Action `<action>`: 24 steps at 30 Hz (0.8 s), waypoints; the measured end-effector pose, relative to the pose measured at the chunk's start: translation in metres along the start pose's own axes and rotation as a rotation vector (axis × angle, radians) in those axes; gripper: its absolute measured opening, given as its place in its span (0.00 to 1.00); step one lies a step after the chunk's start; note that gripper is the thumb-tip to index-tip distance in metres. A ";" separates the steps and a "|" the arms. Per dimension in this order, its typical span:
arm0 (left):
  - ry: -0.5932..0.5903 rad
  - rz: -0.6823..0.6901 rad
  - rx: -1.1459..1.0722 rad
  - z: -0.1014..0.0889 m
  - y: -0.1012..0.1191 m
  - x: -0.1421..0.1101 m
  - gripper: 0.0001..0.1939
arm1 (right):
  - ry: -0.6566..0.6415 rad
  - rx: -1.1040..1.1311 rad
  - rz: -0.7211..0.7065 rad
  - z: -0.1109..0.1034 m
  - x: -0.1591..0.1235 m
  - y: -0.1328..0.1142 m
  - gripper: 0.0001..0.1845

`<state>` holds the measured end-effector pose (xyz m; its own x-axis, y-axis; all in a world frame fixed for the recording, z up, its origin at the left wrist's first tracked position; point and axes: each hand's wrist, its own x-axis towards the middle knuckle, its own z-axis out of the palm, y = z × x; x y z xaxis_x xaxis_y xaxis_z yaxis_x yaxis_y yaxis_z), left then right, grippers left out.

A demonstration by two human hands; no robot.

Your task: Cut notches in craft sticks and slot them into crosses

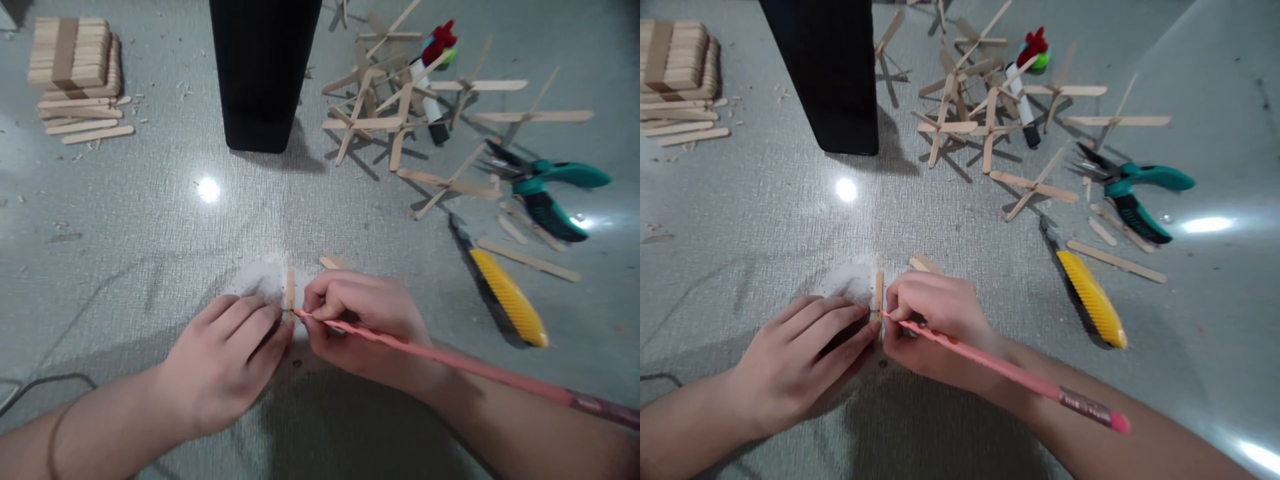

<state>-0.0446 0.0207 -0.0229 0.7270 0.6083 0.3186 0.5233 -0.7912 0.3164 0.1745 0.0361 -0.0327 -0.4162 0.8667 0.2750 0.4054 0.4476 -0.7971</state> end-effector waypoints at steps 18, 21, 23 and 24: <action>-0.049 0.070 0.090 -0.001 -0.002 -0.004 0.12 | -0.013 0.417 0.113 -0.005 -0.005 0.004 0.19; -0.039 0.092 0.083 -0.003 -0.003 -0.002 0.15 | -0.011 0.446 0.166 -0.003 -0.007 0.005 0.19; -0.027 0.097 0.070 -0.004 -0.004 -0.001 0.16 | -0.015 0.442 0.180 -0.003 -0.007 0.005 0.19; -0.024 0.098 0.059 -0.005 -0.005 -0.001 0.16 | -0.014 0.436 0.181 -0.003 -0.007 0.006 0.19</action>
<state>-0.0497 0.0246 -0.0205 0.7864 0.5263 0.3235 0.4736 -0.8498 0.2313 0.1819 0.0335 -0.0375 -0.3829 0.9177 0.1060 0.0939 0.1528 -0.9838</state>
